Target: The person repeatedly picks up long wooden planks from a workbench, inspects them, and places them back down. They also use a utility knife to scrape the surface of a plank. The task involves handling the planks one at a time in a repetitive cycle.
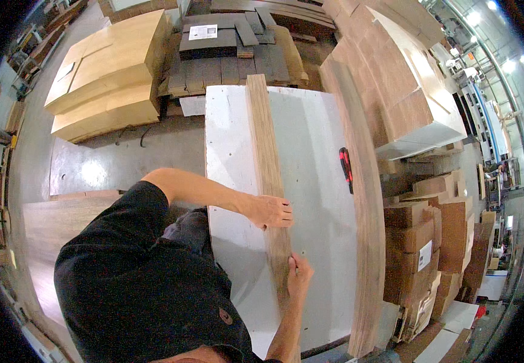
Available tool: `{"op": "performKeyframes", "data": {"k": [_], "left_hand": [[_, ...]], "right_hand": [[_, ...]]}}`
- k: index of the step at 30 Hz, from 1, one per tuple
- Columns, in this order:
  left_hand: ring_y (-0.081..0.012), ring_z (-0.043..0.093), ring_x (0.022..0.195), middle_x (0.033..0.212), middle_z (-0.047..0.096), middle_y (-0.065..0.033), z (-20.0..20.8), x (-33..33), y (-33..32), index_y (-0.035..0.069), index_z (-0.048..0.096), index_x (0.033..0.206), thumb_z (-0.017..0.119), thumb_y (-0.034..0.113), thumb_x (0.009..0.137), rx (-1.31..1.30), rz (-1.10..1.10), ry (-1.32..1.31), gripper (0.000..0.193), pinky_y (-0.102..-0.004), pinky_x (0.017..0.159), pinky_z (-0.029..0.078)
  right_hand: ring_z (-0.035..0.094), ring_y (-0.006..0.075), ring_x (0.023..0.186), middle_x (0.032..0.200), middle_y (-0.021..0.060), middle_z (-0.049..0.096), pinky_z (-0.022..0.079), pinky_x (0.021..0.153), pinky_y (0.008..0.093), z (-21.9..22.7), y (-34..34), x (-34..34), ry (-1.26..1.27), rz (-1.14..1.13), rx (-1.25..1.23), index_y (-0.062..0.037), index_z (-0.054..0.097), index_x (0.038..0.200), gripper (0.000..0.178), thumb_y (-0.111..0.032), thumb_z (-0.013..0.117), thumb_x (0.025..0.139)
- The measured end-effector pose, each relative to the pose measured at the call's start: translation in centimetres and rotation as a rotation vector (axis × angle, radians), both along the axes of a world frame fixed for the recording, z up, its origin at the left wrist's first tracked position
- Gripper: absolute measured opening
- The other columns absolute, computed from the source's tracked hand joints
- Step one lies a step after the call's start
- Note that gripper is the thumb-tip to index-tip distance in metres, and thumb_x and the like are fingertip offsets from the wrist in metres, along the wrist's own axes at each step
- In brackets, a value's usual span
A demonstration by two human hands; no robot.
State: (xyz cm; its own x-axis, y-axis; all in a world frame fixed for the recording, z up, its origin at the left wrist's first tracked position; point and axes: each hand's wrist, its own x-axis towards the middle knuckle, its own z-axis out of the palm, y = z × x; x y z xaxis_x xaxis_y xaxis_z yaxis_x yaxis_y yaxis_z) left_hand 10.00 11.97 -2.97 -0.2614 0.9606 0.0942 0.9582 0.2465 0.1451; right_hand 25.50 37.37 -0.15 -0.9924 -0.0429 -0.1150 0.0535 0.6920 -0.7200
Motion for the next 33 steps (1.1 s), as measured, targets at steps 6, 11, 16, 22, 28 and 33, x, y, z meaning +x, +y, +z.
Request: {"op": "performKeyframes", "data": {"k": [6,11,16,22,28,33], "left_hand": [[-0.0235,0.056,0.110,0.110,0.060,-0.0069,0.8,-0.3,0.8,0.008,0.054,0.115,0.087,0.036,0.065,0.028,-0.029,-0.017,0.066,-0.0399,0.097,0.041],[-0.0249,0.059,0.105,0.112,0.060,-0.0071,2.0,-0.5,-1.4,0.008,0.053,0.117,0.088,0.035,0.065,-0.002,-0.017,-0.027,0.068,-0.0418,0.093,0.043],[-0.0293,0.050,0.124,0.133,0.054,-0.0123,2.2,-1.7,-0.6,0.004,0.046,0.139,0.084,0.041,0.071,-0.109,-0.050,-0.045,0.086,-0.0414,0.109,0.035],[-0.0383,0.026,0.148,0.156,0.032,-0.0222,3.5,-10.3,-11.0,0.003,0.028,0.154,0.085,0.035,0.072,0.300,-0.056,-0.167,0.105,-0.0469,0.121,0.023],[-0.0343,0.020,0.152,0.165,0.018,-0.0191,2.7,-27.9,-33.0,0.004,0.013,0.159,0.094,0.008,0.056,0.550,0.510,-0.466,0.131,-0.0444,0.123,0.022],[-0.0297,0.016,0.153,0.167,0.013,-0.0146,-1.4,-33.2,-36.7,0.006,0.008,0.160,0.096,0.007,0.051,0.335,0.402,-0.684,0.140,-0.0419,0.124,0.023]], "right_hand": [[0.059,0.0395,0.103,0.109,0.0190,0.063,0.049,0.090,0.0469,1.9,-4.5,0.9,-0.072,0.091,0.389,0.0000,0.053,0.124,0.071,-0.028,0.088,0.069],[0.060,0.0383,0.103,0.108,0.0198,0.063,0.049,0.089,0.0477,-1.4,-6.9,0.7,0.119,-0.105,0.493,-0.0008,0.053,0.117,0.066,-0.031,0.088,0.069],[0.060,0.0380,0.104,0.107,0.0192,0.063,0.049,0.086,0.0488,-0.5,-7.1,-0.1,0.138,-0.116,0.461,-0.0027,0.054,0.116,0.063,-0.031,0.087,0.071],[0.060,0.0340,0.107,0.111,0.0150,0.064,0.043,0.097,0.0499,-1.2,-8.0,0.7,0.030,-0.210,0.634,-0.0063,0.056,0.123,0.068,-0.033,0.088,0.069],[0.058,0.0341,0.113,0.113,0.0136,0.064,0.040,0.101,0.0523,1.6,-10.3,0.3,-0.220,-0.268,0.744,-0.0100,0.057,0.123,0.065,-0.032,0.087,0.069],[0.057,0.0349,0.117,0.114,0.0150,0.063,0.038,0.104,0.0543,0.9,-10.8,-1.1,-0.322,-0.293,0.722,-0.0086,0.055,0.121,0.065,-0.030,0.086,0.069]]}}
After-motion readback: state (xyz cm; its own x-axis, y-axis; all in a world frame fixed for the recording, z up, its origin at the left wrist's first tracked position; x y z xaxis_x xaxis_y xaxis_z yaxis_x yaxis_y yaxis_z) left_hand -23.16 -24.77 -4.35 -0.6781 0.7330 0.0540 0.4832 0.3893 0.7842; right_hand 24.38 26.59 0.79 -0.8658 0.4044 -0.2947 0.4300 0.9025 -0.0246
